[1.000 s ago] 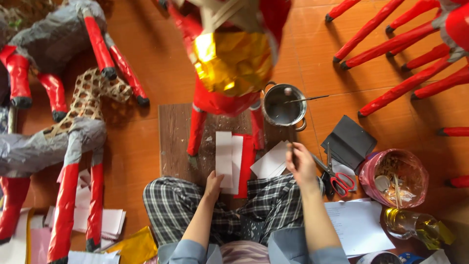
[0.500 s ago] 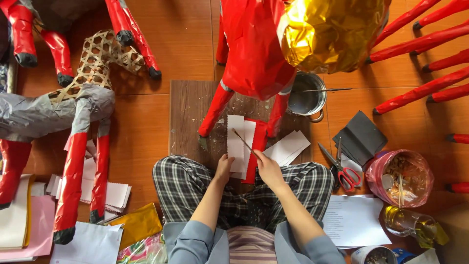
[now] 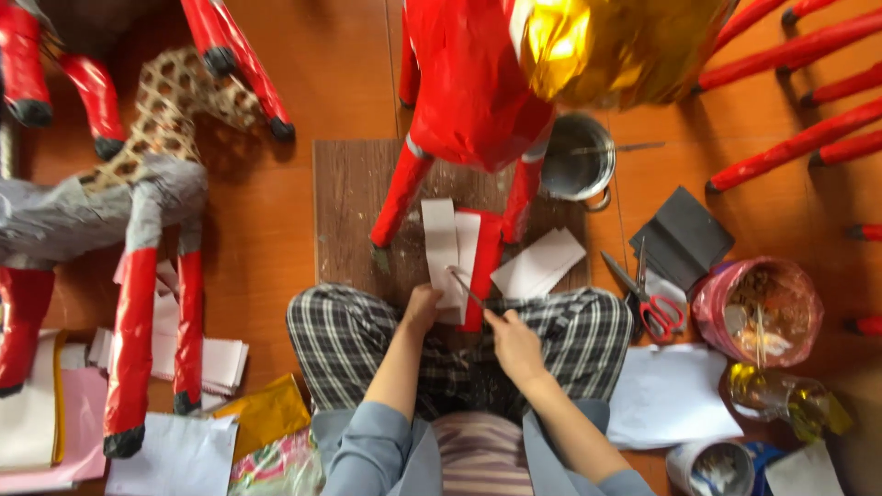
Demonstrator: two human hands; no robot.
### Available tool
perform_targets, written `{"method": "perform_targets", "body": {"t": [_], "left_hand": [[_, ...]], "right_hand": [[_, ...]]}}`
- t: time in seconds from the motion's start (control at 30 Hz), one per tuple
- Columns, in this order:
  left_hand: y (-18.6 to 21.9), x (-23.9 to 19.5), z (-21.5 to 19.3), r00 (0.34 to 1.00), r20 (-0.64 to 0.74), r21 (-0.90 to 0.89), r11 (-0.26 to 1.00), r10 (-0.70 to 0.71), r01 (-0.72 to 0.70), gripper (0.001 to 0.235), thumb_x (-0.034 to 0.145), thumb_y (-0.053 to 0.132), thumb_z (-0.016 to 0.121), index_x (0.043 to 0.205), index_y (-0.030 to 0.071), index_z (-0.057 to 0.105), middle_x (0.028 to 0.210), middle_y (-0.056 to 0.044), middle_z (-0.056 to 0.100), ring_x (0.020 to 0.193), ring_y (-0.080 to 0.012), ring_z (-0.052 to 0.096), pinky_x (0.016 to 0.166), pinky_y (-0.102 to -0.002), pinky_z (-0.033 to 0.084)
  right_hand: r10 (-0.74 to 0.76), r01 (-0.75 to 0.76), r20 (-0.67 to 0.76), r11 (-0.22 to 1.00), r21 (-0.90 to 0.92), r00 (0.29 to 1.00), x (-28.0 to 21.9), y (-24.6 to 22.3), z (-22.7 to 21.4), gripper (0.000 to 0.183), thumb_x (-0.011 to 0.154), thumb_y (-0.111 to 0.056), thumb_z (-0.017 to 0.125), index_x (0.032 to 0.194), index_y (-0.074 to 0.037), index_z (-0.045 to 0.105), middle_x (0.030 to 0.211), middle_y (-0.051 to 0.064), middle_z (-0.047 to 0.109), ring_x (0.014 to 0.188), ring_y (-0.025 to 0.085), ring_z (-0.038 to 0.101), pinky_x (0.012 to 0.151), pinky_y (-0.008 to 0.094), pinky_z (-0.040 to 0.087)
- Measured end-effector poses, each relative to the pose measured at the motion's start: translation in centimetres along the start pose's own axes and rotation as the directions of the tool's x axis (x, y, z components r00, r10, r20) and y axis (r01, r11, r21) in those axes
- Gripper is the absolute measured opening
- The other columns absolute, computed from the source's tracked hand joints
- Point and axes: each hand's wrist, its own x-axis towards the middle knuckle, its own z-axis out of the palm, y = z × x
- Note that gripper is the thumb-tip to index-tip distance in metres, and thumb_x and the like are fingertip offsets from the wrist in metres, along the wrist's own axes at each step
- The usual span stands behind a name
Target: Decorating paper-mache animal figures by cutting and gluing paper strips while referring to a notebook.
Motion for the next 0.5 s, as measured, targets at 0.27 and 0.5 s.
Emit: {"method": "perform_targets", "body": {"t": [0.27, 0.5], "left_hand": [[9.5, -8.2, 4.3, 0.976, -0.057, -0.385, 0.907, -0.209, 0.172, 0.059, 0.087, 0.002, 0.048, 0.141, -0.018, 0.034, 0.140, -0.039, 0.038, 0.110, -0.0493, 0.057, 0.082, -0.059, 0.053], [6.8, -6.1, 3.5, 0.945, -0.112, -0.376, 0.893, -0.308, 0.247, 0.064, 0.091, 0.009, 0.051, 0.148, -0.006, 0.026, 0.153, -0.028, 0.013, 0.128, -0.0502, 0.037, 0.076, -0.057, 0.055]], "right_hand": [[0.226, -0.269, 0.152, 0.878, 0.396, 0.962, -4.1, -0.1, -0.7, 0.039, 0.085, -0.006, 0.055, 0.121, -0.011, 0.069, 0.093, 0.015, 0.072, 0.094, 0.032, 0.069, 0.082, 0.041, 0.056], [0.144, -0.203, 0.166, 0.883, 0.424, 0.976, -6.7, -0.5, 0.4, 0.043, 0.084, -0.005, 0.051, 0.124, -0.009, 0.065, 0.110, 0.019, 0.071, 0.107, 0.035, 0.065, 0.093, 0.046, 0.051]]}}
